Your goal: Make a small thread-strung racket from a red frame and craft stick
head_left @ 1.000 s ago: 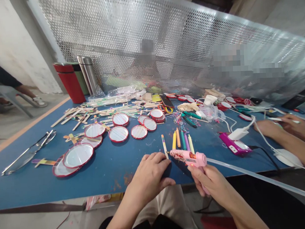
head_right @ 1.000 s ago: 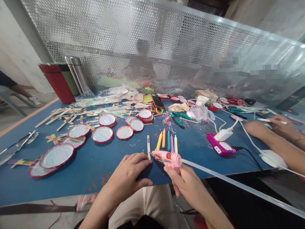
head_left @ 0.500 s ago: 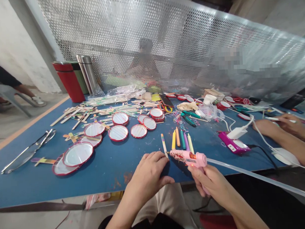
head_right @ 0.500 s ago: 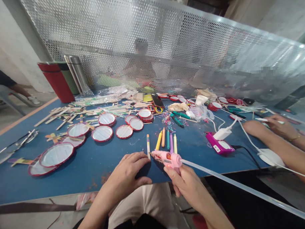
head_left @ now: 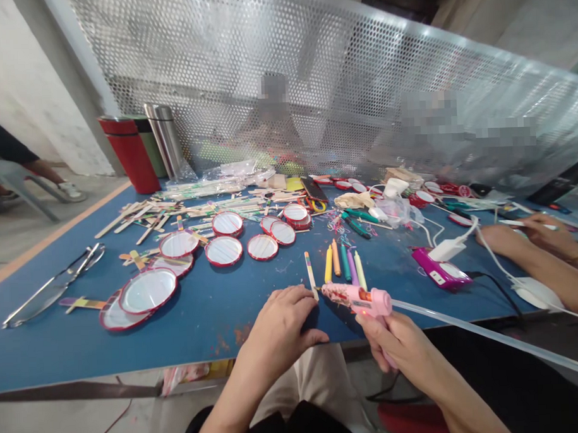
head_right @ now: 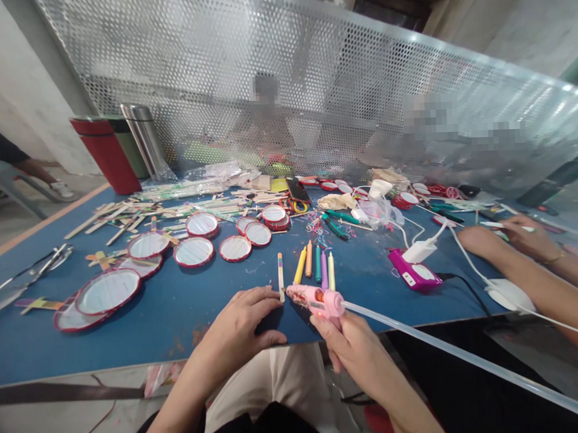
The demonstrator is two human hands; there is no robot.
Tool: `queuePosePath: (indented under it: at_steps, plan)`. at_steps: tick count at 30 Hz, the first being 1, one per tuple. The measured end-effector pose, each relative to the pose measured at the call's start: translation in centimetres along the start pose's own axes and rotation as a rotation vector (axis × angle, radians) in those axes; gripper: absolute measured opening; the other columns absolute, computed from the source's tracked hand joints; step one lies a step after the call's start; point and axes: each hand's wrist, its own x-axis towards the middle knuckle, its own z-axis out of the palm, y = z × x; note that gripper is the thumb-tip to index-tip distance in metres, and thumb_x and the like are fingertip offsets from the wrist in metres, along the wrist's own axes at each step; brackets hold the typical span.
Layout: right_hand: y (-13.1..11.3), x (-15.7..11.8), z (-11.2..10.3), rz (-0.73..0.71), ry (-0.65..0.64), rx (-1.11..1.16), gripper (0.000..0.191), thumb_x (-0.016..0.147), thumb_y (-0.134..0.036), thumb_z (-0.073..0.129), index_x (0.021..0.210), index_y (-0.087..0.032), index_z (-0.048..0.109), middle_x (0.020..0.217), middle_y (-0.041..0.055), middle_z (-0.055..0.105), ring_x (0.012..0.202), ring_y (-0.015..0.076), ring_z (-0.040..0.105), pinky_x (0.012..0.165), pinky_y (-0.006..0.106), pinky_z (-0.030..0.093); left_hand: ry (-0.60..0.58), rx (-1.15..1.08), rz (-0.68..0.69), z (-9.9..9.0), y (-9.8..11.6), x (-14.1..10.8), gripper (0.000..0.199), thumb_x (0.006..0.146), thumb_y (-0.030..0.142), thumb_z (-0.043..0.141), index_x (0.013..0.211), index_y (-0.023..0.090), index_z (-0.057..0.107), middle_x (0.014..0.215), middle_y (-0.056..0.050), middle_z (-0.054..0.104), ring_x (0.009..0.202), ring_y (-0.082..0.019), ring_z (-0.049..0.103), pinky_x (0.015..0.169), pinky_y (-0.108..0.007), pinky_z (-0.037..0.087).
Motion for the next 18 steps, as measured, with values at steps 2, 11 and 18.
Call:
queuePosePath:
  at_steps: [2,11,18]
  plan:
    - [-0.06,-0.01,0.02,0.0,-0.006,-0.004,0.056,0.093,-0.058,0.031,0.054,-0.022,0.05,0.036,-0.003,0.047,0.039,0.0121,0.048,0.049,0.023,0.038,0.001,0.001,0.001,0.01,-0.03,0.03,0.04,0.076,0.041,0.073,0.108,0.019,0.063,0.117,-0.008,0.066,0.109,-0.024,0.059,0.091,-0.041,0.048]
    - [-0.29,-0.41,-0.06,-0.006,0.002,-0.011,0.057,0.094,-0.055,0.031,0.051,-0.022,0.047,0.036,-0.0036,0.045,0.04,0.0117,0.048,0.052,0.023,0.04,0.011,0.034,-0.006,-0.14,0.16,-0.08,0.038,0.074,0.042,0.074,0.103,0.019,0.064,0.118,-0.009,0.064,0.108,-0.025,0.06,0.091,-0.039,0.049]
    - [0.25,-0.36,0.08,-0.014,-0.004,0.002,0.056,0.094,-0.054,0.033,0.05,-0.022,0.047,0.037,-0.0033,0.047,0.039,0.011,0.047,0.048,0.022,0.037,0.0,0.024,-0.01,-0.24,0.27,0.02,0.039,0.074,0.041,0.075,0.103,0.018,0.064,0.114,-0.008,0.065,0.105,-0.024,0.061,0.089,-0.04,0.049]
